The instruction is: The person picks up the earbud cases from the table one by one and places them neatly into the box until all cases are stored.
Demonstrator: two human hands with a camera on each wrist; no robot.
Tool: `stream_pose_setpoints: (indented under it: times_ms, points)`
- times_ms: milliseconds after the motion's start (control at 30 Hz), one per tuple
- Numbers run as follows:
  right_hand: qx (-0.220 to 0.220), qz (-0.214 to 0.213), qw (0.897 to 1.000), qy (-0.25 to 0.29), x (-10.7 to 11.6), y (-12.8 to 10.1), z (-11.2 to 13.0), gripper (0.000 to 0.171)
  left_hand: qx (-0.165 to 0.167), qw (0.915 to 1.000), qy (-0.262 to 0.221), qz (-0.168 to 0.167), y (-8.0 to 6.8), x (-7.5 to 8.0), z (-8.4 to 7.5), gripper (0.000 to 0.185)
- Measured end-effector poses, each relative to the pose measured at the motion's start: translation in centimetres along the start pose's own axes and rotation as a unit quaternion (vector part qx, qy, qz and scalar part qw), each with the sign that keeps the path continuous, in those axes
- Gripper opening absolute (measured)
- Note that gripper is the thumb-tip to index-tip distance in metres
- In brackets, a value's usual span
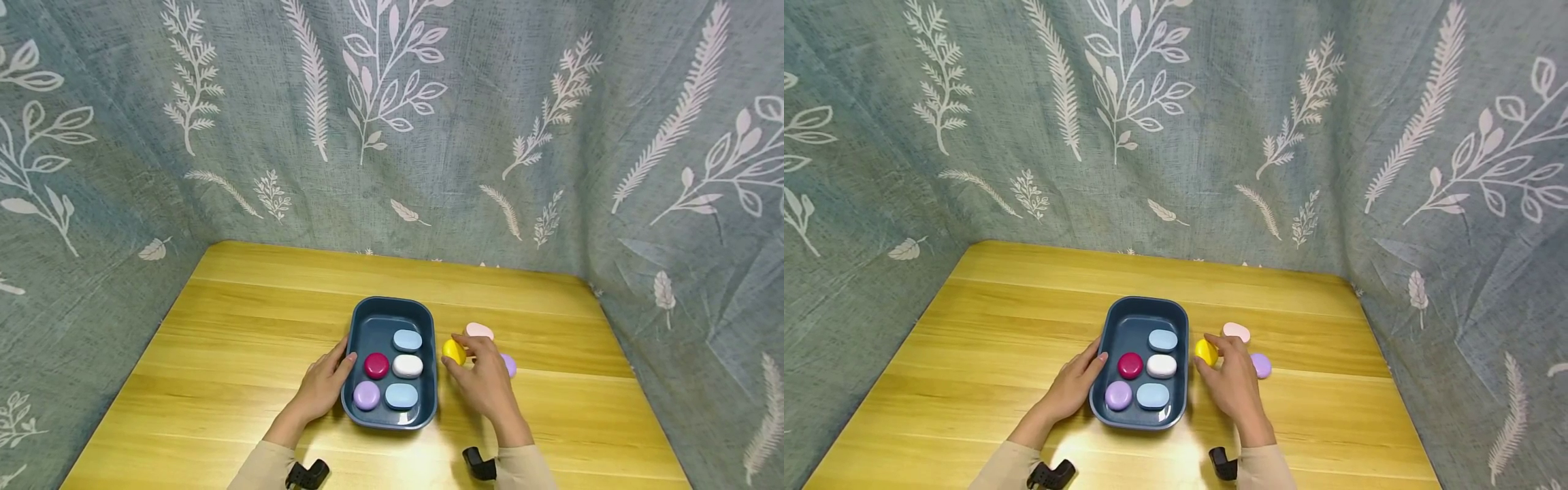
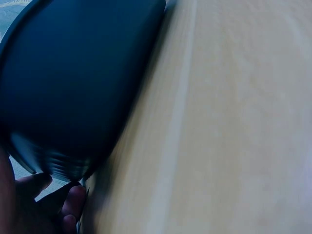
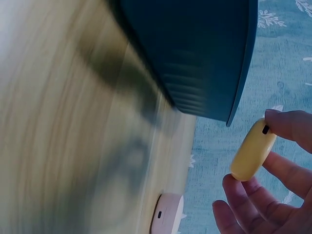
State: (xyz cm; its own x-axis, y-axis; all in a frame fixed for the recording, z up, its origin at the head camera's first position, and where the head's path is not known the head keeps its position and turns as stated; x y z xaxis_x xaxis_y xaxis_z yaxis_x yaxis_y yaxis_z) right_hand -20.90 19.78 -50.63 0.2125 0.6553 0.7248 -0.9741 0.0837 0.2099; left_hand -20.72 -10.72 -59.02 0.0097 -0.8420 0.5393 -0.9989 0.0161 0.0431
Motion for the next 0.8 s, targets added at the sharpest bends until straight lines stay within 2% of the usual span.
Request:
stream_pose_setpoints:
  times_ms: [400, 633, 800]
  points:
    - [0.032, -0.001, 0.999, -0.001, -0.5, -0.5, 1.8, 0.048, -0.001, 1.0, 0.004, -0.001, 0.1, -0.1, 0.0, 0.063]
    - [0.068, -0.011, 0.998, 0.011, -1.1, -0.8, 2.6, 0.047, 0.013, 0.9999, -0.006, 0.007, 0.0, 0.0, -0.1, 0.064]
    - [0.089, -0.017, 0.996, 0.018, -1.6, -1.0, 2.8, 0.046, 0.01, 0.9999, -0.005, 0.008, 0.0, 0.0, -0.1, 0.064]
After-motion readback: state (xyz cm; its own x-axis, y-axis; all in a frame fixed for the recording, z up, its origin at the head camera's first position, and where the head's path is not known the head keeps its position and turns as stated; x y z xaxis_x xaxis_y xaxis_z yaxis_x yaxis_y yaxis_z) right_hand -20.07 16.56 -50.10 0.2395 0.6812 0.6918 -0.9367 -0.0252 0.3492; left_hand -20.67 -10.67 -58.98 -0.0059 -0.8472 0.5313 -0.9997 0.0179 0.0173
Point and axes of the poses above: each hand's wrist, its own y-axis towards the middle knuckle, its own x-axis out of the back of the hand, z = x × y, the point moved 2 cm from there along y, towards the middle knuckle, and after that the axes turned 7 degrees about -z, right-handed, at the moved point
